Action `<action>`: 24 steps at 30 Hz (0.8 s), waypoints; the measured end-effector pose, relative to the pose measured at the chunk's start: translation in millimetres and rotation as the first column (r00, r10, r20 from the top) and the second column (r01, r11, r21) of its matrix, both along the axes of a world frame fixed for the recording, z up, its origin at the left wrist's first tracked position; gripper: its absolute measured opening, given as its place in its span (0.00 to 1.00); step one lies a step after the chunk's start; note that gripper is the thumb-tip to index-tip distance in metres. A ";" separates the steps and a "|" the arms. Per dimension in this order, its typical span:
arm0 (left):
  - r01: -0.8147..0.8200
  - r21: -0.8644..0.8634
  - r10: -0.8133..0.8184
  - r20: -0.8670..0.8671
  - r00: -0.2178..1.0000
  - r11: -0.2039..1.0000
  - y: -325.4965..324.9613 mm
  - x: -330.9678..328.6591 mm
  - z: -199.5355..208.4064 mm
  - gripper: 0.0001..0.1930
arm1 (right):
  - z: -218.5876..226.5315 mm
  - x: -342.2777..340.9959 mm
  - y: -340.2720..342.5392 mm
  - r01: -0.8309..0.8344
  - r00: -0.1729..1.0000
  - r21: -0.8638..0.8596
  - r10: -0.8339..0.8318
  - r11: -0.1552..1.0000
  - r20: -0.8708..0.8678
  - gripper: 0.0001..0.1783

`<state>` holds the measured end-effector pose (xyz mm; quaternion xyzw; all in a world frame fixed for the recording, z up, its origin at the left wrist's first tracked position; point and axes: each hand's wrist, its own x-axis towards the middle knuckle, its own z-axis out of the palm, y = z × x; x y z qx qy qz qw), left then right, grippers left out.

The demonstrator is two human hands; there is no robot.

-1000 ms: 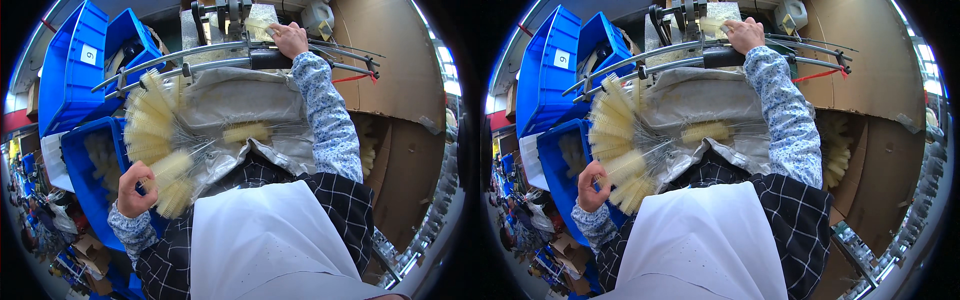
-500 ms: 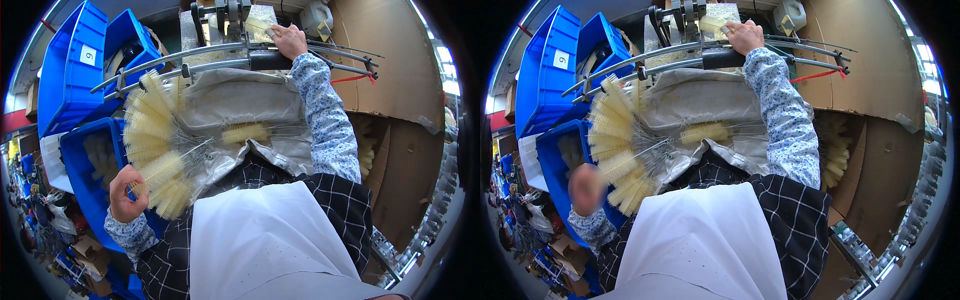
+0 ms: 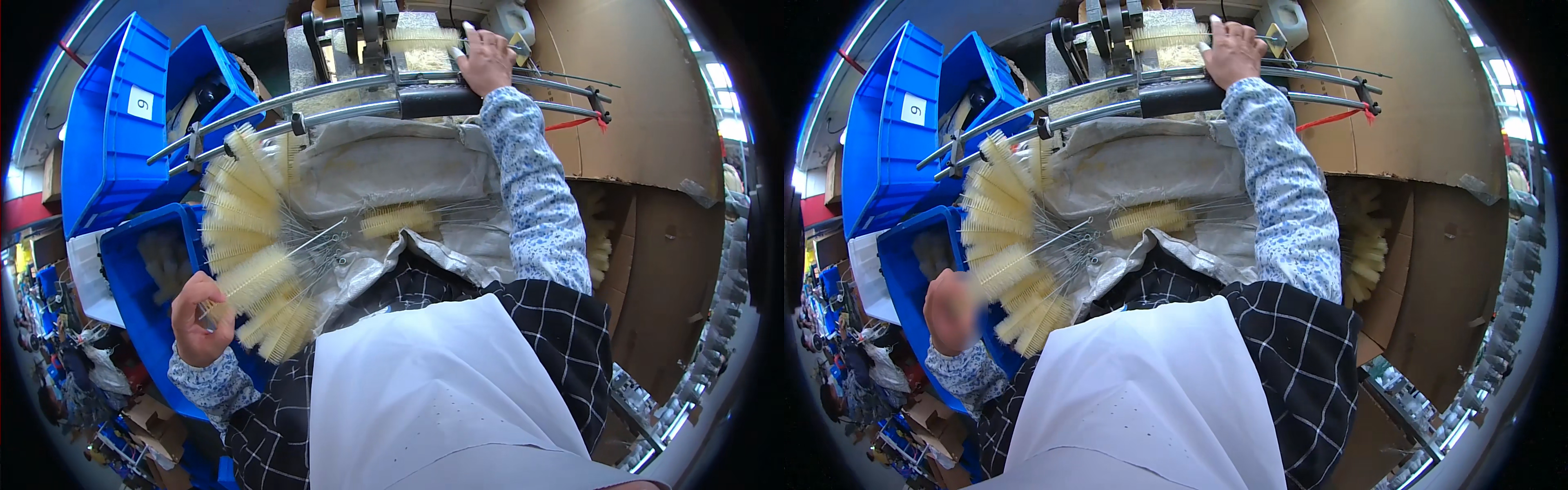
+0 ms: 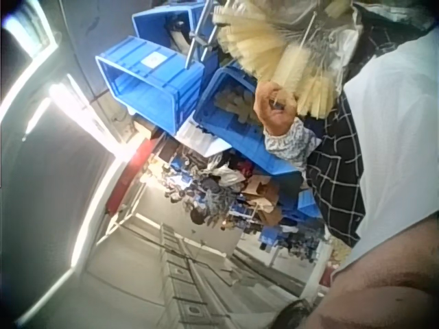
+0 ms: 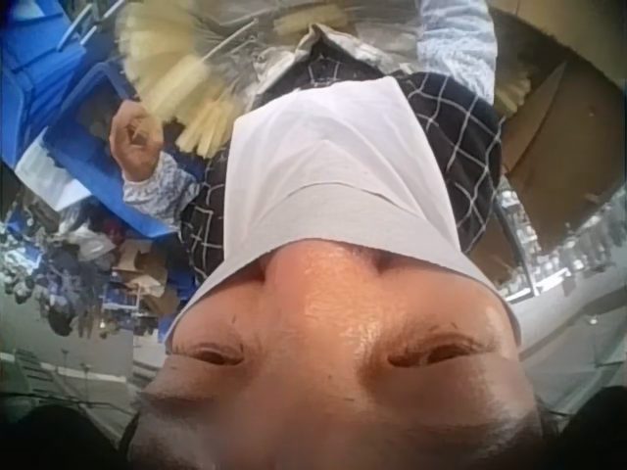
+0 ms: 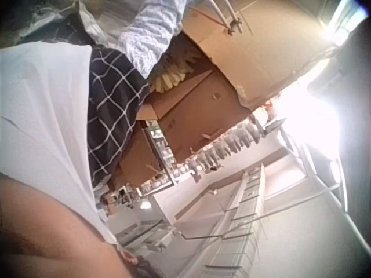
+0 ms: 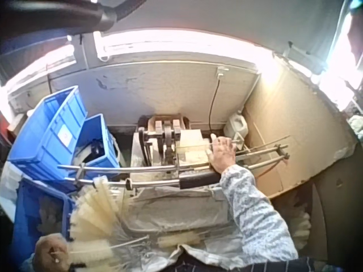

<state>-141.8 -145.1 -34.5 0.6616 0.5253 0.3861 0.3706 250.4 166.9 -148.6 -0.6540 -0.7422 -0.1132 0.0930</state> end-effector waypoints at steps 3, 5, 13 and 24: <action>-0.017 -0.030 0.018 0.054 0.998 0.999 -1.8 -4.2 -5.0 0.10 | -8.1 12.7 -3.8 -0.013 0.991 0.024 0.016 1.000 -0.136 0.22; 0.000 -0.004 0.000 0.048 0.999 1.000 -0.6 -4.7 -5.5 0.11 | -15.3 9.2 -2.9 -0.046 0.966 0.104 0.071 0.993 -0.248 0.19; 0.009 0.041 -0.011 0.042 0.999 0.999 0.3 -5.9 -4.5 0.12 | -15.8 -28.8 -8.5 -0.064 0.966 0.052 0.075 0.997 -0.247 0.17; 0.072 0.016 -0.073 0.068 0.995 0.997 5.6 -1.5 -3.9 0.12 | -12.4 -124.6 -28.1 -0.032 0.980 -0.020 0.027 0.999 -0.198 0.12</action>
